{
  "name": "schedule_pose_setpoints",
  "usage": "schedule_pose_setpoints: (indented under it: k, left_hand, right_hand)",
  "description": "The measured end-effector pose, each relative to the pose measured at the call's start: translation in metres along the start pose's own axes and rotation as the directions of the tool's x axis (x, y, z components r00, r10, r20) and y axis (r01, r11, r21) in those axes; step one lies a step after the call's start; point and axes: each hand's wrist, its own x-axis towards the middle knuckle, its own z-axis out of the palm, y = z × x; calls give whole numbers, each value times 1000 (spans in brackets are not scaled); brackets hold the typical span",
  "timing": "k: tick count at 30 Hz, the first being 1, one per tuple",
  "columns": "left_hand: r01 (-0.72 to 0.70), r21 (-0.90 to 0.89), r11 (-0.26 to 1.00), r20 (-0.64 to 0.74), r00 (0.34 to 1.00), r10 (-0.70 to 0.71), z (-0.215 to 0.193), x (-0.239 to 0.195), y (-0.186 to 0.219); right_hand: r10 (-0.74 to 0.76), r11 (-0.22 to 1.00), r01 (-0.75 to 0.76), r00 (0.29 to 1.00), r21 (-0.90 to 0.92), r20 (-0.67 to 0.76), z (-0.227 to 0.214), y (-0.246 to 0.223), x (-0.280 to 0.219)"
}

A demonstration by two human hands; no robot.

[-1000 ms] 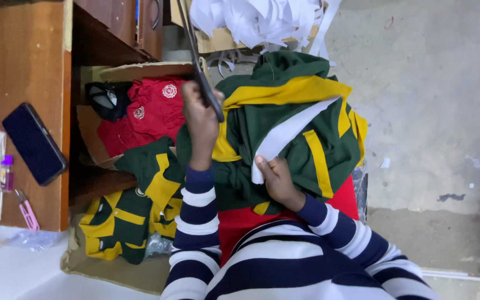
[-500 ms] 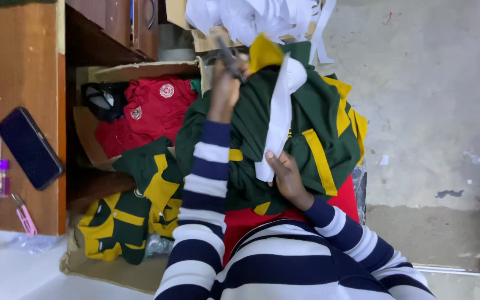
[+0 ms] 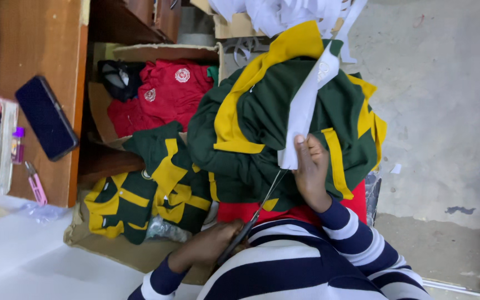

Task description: The person uses a pair of scissors to cut a white paper template into strips while holding a green and yellow jacket. The person repeatedly cuts the paper and discards the cut pieces onto a pile on the floor.

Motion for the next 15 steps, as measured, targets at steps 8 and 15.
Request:
schedule_pose_setpoints:
  k: [8, 15]
  left_hand:
    - [145, 43, 988, 68, 987, -148, 3, -2, -2]
    - [115, 12, 993, 13, 993, -115, 12, 9, -4]
  right_hand:
    - [-162, 979, 152, 985, -136, -61, -4, -8, -3]
    - [-219, 928, 200, 975, -315, -25, -4, 4, -11]
